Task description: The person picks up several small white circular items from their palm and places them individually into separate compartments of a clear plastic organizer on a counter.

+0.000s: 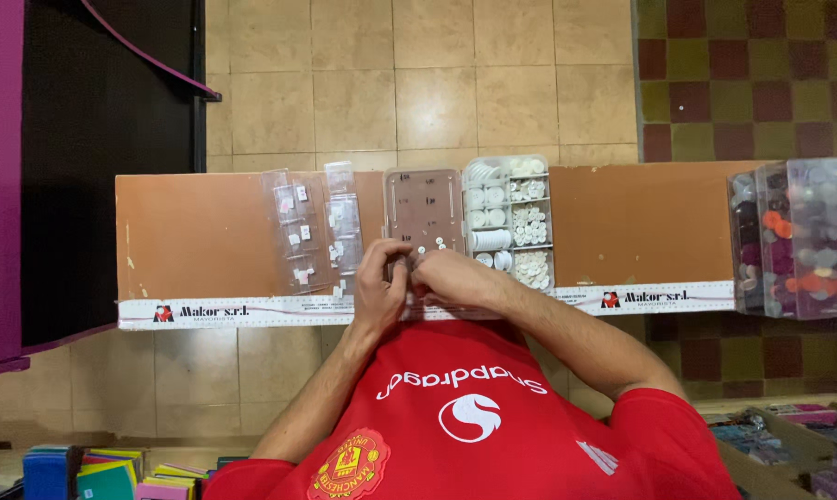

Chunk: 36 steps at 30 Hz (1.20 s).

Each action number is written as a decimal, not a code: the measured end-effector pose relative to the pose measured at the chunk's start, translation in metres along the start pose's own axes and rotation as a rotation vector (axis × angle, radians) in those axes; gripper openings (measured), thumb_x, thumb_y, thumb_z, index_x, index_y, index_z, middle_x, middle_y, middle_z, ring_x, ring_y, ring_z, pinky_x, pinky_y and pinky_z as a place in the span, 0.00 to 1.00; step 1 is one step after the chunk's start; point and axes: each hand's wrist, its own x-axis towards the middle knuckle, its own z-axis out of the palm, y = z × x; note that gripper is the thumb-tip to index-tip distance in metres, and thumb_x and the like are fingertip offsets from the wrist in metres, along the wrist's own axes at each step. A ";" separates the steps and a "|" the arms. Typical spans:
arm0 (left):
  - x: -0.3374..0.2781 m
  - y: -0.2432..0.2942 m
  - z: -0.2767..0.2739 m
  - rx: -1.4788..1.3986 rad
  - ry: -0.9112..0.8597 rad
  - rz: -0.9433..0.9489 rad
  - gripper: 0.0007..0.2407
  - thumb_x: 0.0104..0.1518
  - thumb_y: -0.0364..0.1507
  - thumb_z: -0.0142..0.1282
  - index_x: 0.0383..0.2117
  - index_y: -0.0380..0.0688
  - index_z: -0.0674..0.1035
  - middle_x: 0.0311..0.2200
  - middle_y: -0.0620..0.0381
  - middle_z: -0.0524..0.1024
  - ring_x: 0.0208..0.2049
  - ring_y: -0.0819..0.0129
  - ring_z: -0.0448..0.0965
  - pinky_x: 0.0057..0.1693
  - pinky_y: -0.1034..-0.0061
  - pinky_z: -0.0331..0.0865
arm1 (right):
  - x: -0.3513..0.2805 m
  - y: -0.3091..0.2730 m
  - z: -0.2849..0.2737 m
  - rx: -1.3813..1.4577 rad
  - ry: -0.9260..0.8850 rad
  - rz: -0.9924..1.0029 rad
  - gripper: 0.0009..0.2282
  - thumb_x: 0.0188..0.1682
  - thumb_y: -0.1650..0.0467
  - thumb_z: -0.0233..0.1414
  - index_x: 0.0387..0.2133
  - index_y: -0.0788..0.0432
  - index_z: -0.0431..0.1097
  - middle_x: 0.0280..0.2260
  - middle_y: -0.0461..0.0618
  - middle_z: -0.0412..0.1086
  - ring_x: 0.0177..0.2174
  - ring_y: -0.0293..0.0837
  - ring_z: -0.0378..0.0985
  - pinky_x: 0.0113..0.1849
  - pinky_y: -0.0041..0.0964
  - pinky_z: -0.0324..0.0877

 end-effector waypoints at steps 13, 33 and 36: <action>0.027 -0.007 -0.005 -0.056 0.001 -0.032 0.09 0.55 0.15 0.52 0.36 0.43 0.82 0.32 0.55 0.80 0.36 0.59 0.83 0.42 0.71 0.78 | 0.010 0.014 -0.045 0.122 -0.098 0.038 0.04 0.40 0.70 0.64 0.28 0.53 0.80 0.30 0.53 0.78 0.35 0.59 0.83 0.39 0.52 0.78; -0.008 0.010 -0.032 0.520 -0.722 0.495 0.07 0.65 0.34 0.47 0.38 0.59 0.80 0.38 0.62 0.71 0.38 0.63 0.70 0.44 0.71 0.64 | -0.052 0.034 -0.071 0.709 0.614 0.117 0.05 0.42 0.75 0.66 0.31 0.55 0.82 0.32 0.51 0.78 0.34 0.43 0.81 0.37 0.36 0.77; -0.017 0.006 -0.033 0.591 -0.721 0.519 0.09 0.67 0.35 0.43 0.43 0.60 0.79 0.41 0.61 0.69 0.42 0.62 0.70 0.46 0.69 0.63 | -0.060 0.034 -0.066 0.737 0.650 0.116 0.05 0.42 0.75 0.67 0.30 0.55 0.82 0.32 0.51 0.79 0.33 0.40 0.80 0.37 0.34 0.76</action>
